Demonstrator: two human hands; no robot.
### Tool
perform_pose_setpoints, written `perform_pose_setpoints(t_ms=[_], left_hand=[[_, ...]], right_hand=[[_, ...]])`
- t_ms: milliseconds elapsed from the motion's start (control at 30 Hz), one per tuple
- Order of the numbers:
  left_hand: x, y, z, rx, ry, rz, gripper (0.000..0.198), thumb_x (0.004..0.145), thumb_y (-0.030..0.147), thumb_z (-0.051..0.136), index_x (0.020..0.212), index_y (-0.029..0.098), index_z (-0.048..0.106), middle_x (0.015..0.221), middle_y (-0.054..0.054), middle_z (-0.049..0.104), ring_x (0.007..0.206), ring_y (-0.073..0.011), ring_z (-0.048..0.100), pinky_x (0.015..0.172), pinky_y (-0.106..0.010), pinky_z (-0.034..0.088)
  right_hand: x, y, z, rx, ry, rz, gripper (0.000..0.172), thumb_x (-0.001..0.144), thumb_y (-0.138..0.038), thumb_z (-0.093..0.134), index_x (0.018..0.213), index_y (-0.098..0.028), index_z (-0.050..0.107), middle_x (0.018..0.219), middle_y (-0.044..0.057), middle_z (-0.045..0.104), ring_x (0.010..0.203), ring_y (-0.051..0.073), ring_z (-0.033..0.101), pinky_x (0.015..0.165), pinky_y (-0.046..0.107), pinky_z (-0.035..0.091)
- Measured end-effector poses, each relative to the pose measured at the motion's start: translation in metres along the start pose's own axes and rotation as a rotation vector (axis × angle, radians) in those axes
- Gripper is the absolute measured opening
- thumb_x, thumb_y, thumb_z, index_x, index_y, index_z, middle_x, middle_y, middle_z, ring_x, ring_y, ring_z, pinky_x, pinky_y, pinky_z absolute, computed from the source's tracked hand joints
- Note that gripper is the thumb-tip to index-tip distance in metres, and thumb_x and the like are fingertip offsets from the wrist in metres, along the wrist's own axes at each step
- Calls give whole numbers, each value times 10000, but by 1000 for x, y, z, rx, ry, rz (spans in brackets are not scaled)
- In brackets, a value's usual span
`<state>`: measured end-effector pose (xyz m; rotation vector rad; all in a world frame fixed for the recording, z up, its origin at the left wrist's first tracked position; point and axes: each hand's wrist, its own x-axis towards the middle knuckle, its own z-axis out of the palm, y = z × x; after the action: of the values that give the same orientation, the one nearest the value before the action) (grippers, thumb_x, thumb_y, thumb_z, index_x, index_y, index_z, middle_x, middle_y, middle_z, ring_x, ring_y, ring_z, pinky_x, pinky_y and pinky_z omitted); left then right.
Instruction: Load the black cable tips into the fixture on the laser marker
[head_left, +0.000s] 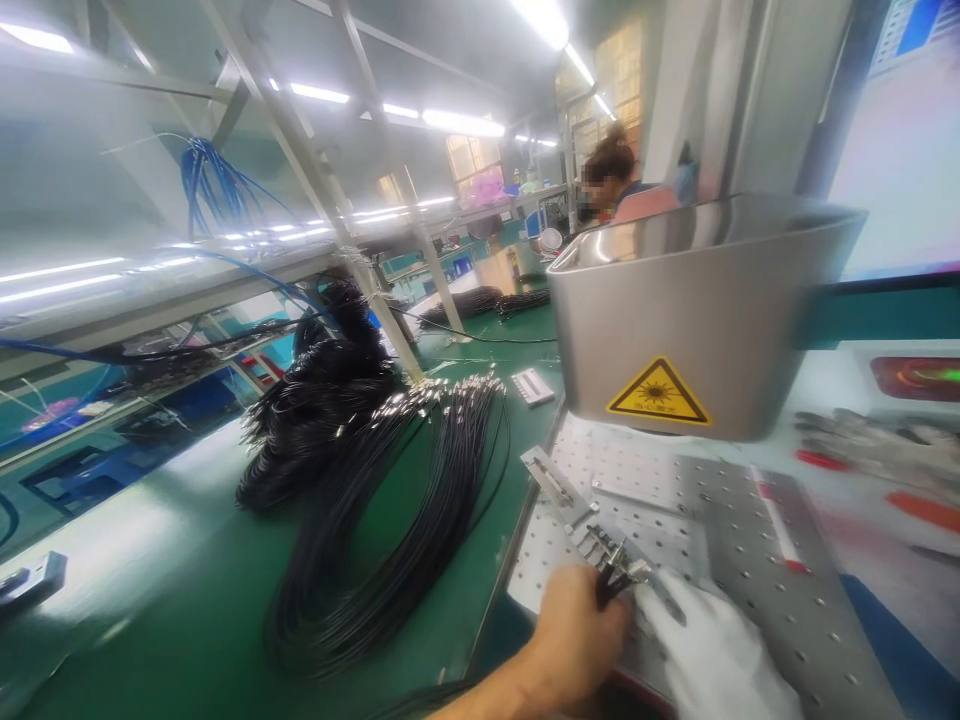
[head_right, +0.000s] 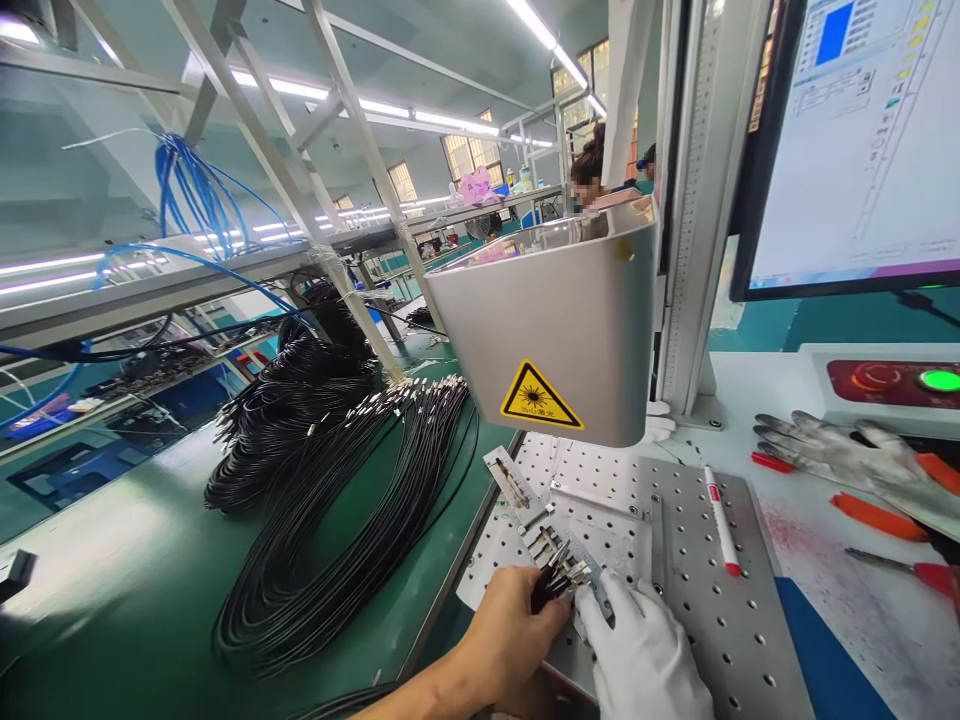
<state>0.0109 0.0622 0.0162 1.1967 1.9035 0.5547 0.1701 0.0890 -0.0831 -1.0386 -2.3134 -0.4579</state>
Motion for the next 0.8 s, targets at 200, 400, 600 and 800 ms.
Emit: perform_pose_setpoints(t_ms=[200, 400, 600, 800], left_hand=[[3, -1, 1, -34, -18, 0, 240, 755, 146, 555, 575, 201, 408, 565, 70, 304, 593, -89, 296, 548, -274, 219], [3, -1, -14, -55, -152, 103, 243, 760, 142, 547, 576, 196, 397, 565, 77, 321, 581, -77, 297, 563, -258, 260], [-1, -3, -17, 108, -144, 90, 219, 765, 160, 532, 604, 200, 389, 590, 64, 348, 623, -97, 353, 600, -268, 278], [-5, -3, 1, 283, -43, -21, 209, 869, 231, 472, 879, 161, 669, 880, -85, 680, 851, -221, 592, 748, -331, 385]], right_hand=[[2, 0, 4, -1, -59, 18, 437, 713, -50, 547, 1039, -271, 739, 1098, 72, 678, 844, 225, 631, 641, 312, 556], [17, -6, -20, 25, 11, 112, 437, 767, 55, 492, 996, -238, 721, 953, 10, 688, 812, 180, 607, 687, 291, 525], [18, -4, -11, -41, 169, 79, 447, 676, 99, 489, 885, -219, 724, 910, 19, 705, 772, 198, 603, 650, 293, 516], [5, -2, 14, -110, -24, 12, 434, 706, 53, 555, 944, -256, 745, 994, 48, 721, 816, 217, 643, 659, 287, 528]])
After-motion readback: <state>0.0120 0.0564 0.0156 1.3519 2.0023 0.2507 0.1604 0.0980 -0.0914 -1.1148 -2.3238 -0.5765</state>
